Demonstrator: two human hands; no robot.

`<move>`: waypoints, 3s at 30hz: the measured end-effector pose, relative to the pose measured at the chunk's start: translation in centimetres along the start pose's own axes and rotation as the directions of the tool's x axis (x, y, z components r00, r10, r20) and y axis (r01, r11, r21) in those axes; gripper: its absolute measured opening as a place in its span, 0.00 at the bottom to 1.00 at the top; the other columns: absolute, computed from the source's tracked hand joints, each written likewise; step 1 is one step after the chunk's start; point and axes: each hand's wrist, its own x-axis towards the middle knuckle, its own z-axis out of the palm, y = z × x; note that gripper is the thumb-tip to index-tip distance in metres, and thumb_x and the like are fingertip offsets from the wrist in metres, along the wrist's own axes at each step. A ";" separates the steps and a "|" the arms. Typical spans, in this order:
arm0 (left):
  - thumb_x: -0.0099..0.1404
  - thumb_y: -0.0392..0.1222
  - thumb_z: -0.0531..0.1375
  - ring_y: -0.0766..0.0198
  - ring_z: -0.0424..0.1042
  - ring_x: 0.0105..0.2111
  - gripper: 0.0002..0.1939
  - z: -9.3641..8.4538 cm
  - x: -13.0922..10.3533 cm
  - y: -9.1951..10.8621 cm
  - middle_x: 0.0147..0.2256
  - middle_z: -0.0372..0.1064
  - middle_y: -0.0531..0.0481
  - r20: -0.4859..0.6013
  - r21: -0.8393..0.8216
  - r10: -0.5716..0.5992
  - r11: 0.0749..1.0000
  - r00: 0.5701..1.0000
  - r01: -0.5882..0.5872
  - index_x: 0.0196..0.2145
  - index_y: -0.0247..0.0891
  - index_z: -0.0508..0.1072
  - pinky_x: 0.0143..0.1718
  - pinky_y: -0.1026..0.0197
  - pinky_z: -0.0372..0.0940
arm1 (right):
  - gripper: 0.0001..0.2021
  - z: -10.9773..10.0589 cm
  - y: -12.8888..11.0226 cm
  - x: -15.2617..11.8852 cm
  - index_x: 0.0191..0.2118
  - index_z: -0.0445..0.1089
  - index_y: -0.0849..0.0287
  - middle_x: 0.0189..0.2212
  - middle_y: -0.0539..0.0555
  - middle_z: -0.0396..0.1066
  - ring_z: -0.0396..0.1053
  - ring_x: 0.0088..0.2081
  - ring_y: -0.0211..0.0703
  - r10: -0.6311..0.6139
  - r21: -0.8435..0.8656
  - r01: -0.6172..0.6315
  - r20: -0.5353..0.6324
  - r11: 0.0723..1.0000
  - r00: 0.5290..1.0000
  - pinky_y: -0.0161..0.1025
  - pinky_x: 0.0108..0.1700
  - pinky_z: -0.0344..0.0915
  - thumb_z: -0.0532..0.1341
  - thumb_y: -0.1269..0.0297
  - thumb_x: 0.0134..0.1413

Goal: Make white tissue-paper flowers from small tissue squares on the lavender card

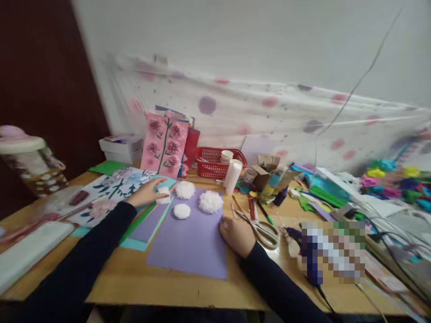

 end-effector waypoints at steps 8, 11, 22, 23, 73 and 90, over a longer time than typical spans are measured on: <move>0.57 0.37 0.55 0.54 0.71 0.42 0.11 1.3 0.0 -0.2 0.39 0.74 0.43 -0.077 -0.044 -0.003 0.999 0.997 0.000 0.35 0.37 0.77 0.49 0.55 0.62 | 0.15 0.1 -1.4 -0.4 0.45 0.71 0.58 0.25 0.56 0.76 0.75 0.28 0.47 -0.080 0.137 0.091 -0.085 0.986 0.993 0.36 0.31 0.63 0.51 0.58 0.61; 0.58 0.35 0.55 0.53 0.71 0.41 0.11 0.9 -0.5 1.0 0.36 0.74 0.43 -0.136 -0.088 -0.018 0.996 0.991 0.006 0.34 0.36 0.76 0.48 0.53 0.62 | 0.13 0.9 -1.8 -0.5 0.40 0.68 0.59 0.24 0.54 0.74 0.73 0.27 0.45 -0.220 0.282 0.262 -0.172 0.923 0.960 0.36 0.30 0.63 0.52 0.57 0.61; 0.57 0.35 0.62 0.62 0.73 0.35 0.06 5.2 -4.6 12.4 0.34 0.76 0.50 -0.063 -0.351 0.207 0.911 0.976 -0.216 0.35 0.36 0.76 0.38 0.64 0.66 | 0.05 1.0 -1.6 -0.1 0.33 0.68 0.57 0.34 0.56 0.70 0.66 0.41 0.51 -0.405 0.374 0.466 -0.232 0.802 0.884 0.46 0.44 0.62 0.60 0.62 0.54; 0.56 0.35 0.63 0.62 0.73 0.35 0.06 5.4 -4.8 12.5 0.34 0.76 0.50 -0.058 -0.356 0.221 0.907 0.974 -0.227 0.34 0.36 0.76 0.39 0.63 0.66 | 0.05 0.9 -1.5 -0.2 0.34 0.68 0.57 0.36 0.57 0.70 0.66 0.42 0.52 -0.399 0.404 0.465 -0.242 0.788 0.885 0.48 0.45 0.62 0.60 0.62 0.53; 0.64 0.40 0.58 0.61 0.72 0.37 0.13 -1.4 -1.3 -1.6 0.39 0.71 0.45 0.018 -0.110 -0.136 0.985 0.991 0.137 0.45 0.33 0.68 0.41 0.54 0.69 | 0.11 2.0 -1.4 1.2 0.36 0.70 0.59 0.32 0.57 0.76 0.73 0.33 0.47 -0.239 0.637 0.288 -0.165 0.715 0.957 0.42 0.36 0.68 0.52 0.64 0.57; 0.59 0.34 0.56 0.60 0.71 0.35 0.09 -0.1 -8.0 5.8 0.32 0.72 0.47 0.180 -0.145 0.049 0.989 0.982 -0.022 0.39 0.37 0.71 0.40 0.59 0.65 | 0.11 1.8 -1.5 1.2 0.35 0.71 0.58 0.31 0.56 0.75 0.72 0.33 0.48 -0.256 0.631 0.306 -0.173 0.713 0.951 0.42 0.37 0.67 0.52 0.62 0.57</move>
